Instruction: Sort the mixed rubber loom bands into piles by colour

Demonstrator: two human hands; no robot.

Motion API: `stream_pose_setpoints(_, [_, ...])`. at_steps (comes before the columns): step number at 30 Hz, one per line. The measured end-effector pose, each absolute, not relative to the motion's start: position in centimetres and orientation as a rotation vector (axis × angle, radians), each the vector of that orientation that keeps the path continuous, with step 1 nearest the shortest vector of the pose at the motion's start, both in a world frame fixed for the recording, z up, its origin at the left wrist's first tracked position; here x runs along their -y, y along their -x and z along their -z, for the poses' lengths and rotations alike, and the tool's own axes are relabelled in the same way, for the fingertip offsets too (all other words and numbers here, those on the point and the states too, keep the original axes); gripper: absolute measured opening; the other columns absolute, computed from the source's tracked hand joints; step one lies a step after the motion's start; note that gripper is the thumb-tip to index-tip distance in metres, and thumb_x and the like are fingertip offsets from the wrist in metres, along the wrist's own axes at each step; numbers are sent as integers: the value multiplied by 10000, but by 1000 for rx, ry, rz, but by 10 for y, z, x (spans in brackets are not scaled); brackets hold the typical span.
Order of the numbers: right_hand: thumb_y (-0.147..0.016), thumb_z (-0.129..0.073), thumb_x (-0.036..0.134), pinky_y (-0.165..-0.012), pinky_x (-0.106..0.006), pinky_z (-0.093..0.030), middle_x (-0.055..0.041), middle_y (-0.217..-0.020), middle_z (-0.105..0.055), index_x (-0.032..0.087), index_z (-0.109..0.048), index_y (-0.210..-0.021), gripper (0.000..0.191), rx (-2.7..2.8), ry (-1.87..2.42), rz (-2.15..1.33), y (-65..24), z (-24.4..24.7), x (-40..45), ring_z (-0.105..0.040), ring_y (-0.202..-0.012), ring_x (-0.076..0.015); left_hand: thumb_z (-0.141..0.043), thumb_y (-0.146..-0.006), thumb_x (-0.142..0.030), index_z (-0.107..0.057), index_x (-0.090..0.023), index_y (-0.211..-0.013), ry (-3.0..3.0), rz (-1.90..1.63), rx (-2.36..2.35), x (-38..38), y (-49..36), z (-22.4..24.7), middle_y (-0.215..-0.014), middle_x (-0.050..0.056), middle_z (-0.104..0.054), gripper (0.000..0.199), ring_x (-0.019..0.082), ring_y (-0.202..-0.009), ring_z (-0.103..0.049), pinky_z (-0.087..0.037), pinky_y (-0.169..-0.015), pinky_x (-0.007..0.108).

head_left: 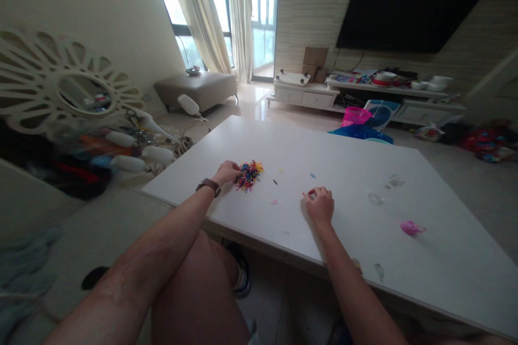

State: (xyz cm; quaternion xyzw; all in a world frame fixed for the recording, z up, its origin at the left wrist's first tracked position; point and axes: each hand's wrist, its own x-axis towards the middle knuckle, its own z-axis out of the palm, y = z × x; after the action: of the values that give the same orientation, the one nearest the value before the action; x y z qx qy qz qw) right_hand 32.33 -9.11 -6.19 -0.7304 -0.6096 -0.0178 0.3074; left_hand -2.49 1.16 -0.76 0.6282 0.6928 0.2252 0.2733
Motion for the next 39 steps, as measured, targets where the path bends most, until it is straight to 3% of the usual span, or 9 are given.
stream_pose_setpoints(8, [-830,-590,326,-733,-340,-332,-81,-916,-634,202,-647,-747,160,1612,1927,45,-323,63,91,-509,-927,-252,-706,-590,-235,-698,-162,-641,-1694,-639,-1818,-10,23,8,-559,31,-649,90,163,-600,-592,-392,-526,230])
stream_pose_setpoints(17, [-838,-588,321,-725,-335,-326,-82,-909,-637,199,-636,-726,172,1616,1921,38,-323,63,91,-508,-920,-248,-743,-605,-253,-718,-163,-718,-1762,-649,-1791,-14,24,10,-684,36,-679,147,146,-611,-586,-392,-531,227])
stream_pose_setpoints(26, [-836,-590,309,-720,-333,-325,-79,-900,-634,200,-638,-718,168,1617,1915,28,-322,62,91,-508,-912,-243,-728,-617,-253,-719,-161,-681,-1752,-666,-1763,-9,23,4,-640,36,-673,113,154,-598,-583,-402,-557,241])
stream_pose_setpoints(39, [-802,-584,277,-761,-349,-351,-82,-904,-635,197,-632,-800,94,1564,1810,17,-323,63,90,-509,-905,-257,-641,-732,-444,-759,-121,-765,-1916,-616,-1689,-10,26,-12,-658,45,-673,346,157,-637,-557,-367,-589,261])
